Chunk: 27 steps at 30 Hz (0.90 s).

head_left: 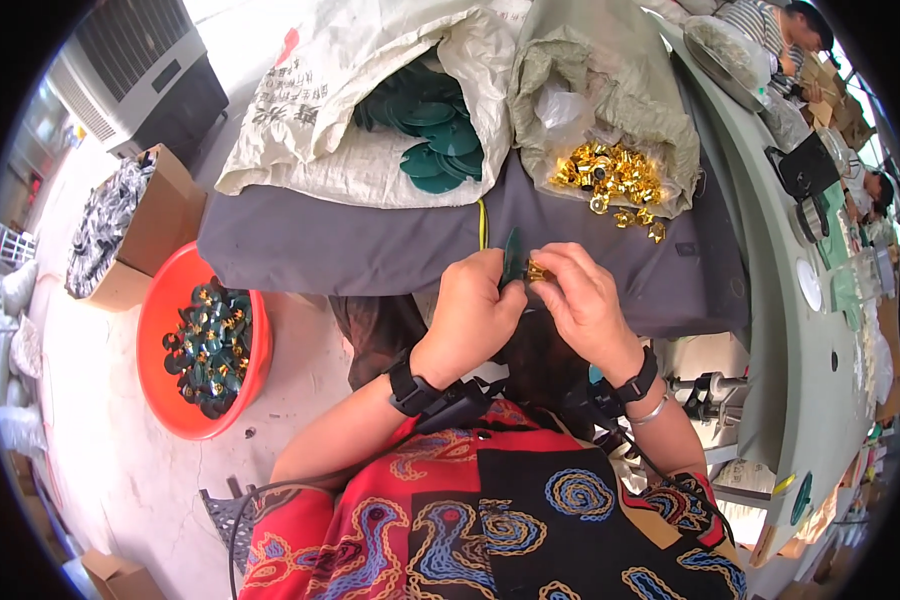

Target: Assembling plastic decorative components by fitting gold caps onto green circular discs.

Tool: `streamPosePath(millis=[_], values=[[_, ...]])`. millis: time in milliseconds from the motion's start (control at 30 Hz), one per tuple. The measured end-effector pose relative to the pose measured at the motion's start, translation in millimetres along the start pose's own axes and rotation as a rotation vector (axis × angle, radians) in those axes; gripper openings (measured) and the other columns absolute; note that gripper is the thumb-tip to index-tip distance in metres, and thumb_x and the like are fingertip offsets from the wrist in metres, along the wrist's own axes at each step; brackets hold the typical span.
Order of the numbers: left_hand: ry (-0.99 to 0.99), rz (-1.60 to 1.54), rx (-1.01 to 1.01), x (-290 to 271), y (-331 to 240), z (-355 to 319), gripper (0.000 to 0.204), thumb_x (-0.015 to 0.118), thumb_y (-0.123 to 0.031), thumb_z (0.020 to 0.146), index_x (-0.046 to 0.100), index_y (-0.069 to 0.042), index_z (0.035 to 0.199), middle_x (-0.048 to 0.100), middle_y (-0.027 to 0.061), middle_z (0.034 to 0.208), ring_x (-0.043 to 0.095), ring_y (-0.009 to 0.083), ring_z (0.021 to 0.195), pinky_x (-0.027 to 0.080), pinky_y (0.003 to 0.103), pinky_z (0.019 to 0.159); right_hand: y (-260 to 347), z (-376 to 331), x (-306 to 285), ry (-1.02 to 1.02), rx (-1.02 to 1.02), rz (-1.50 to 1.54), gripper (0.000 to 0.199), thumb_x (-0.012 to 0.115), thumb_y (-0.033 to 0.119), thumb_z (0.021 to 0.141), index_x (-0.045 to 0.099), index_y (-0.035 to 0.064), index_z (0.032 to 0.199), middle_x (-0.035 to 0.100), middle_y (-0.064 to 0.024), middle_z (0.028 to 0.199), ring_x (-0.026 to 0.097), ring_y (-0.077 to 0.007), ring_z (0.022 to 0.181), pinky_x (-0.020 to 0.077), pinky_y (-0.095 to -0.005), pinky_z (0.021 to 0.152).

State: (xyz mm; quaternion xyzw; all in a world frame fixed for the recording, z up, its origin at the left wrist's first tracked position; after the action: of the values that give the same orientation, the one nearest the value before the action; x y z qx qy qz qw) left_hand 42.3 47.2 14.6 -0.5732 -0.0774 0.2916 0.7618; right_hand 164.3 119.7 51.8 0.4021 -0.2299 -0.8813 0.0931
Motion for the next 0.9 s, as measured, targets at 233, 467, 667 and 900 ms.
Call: streamPosePath(millis=[233, 467, 667, 900], values=[[0.043, 0.278, 0.333, -2.3, -18.2, -7.5, 0.019, 0.059, 0.003, 0.073, 0.059, 0.004, 0.092, 0.055, 0.0182, 0.073, 0.056, 0.0352, 0.059, 0.042, 0.041, 0.049, -26.8, -15.4, 19.7, 0.093, 0.550, 0.597, 0.017, 0.065, 0.003, 0.087, 0.059, -0.0040, 0.101, 0.066, -0.0100, 0.090, 0.066, -0.0188, 0.074, 0.0549, -0.0297, 0.065], [0.148, 0.432, 0.460, -13.1, -19.0, -23.7, 0.036, 0.059, 0.006, 0.072, 0.059, 0.004, 0.108, 0.055, 0.0157, 0.079, 0.059, 0.0346, 0.061, 0.047, 0.042, 0.052, -26.8, -25.3, 45.3, 0.088, 0.824, 1.326, 0.018, 0.062, 0.011, 0.093, 0.063, -0.0041, 0.103, 0.067, -0.0093, 0.090, 0.068, -0.0175, 0.076, 0.0576, -0.0291, 0.066], [-0.236, -0.119, -0.251, -139.2, 59.4, -27.2, 0.004, 0.060, -0.006, 0.089, 0.063, -0.004, 0.090, 0.058, -0.0026, 0.067, 0.051, 0.0052, 0.054, 0.038, 0.021, 0.047, -73.1, -12.0, -24.2, -0.179, 0.451, -0.056, 0.028, 0.074, 0.018, 0.082, 0.064, 0.0004, 0.102, 0.064, -0.0109, 0.089, 0.064, -0.0203, 0.072, 0.0527, -0.0333, 0.065], [-0.866, 0.265, -0.596, -373.5, 120.7, -74.3, 0.027, 0.060, -0.018, 0.088, 0.056, 0.000, 0.108, 0.065, 0.0113, 0.083, 0.065, 0.0173, 0.063, 0.046, 0.027, 0.052, -154.6, -48.0, -90.8, -0.186, 0.651, -0.800, 0.031, 0.067, 0.019, 0.083, 0.061, 0.0110, 0.112, 0.059, -0.0172, 0.099, 0.063, -0.0384, 0.086, 0.0517, -0.0459, 0.073]])
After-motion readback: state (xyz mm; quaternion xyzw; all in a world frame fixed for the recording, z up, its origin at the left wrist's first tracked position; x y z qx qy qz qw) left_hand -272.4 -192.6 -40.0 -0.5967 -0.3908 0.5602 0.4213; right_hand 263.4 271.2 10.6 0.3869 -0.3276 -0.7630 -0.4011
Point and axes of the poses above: each hand's wrist, its own z-axis towards the middle knuckle, its own x-axis out of the palm, y = z × x, the point moved 5 cm from there along z, towards the middle knuckle
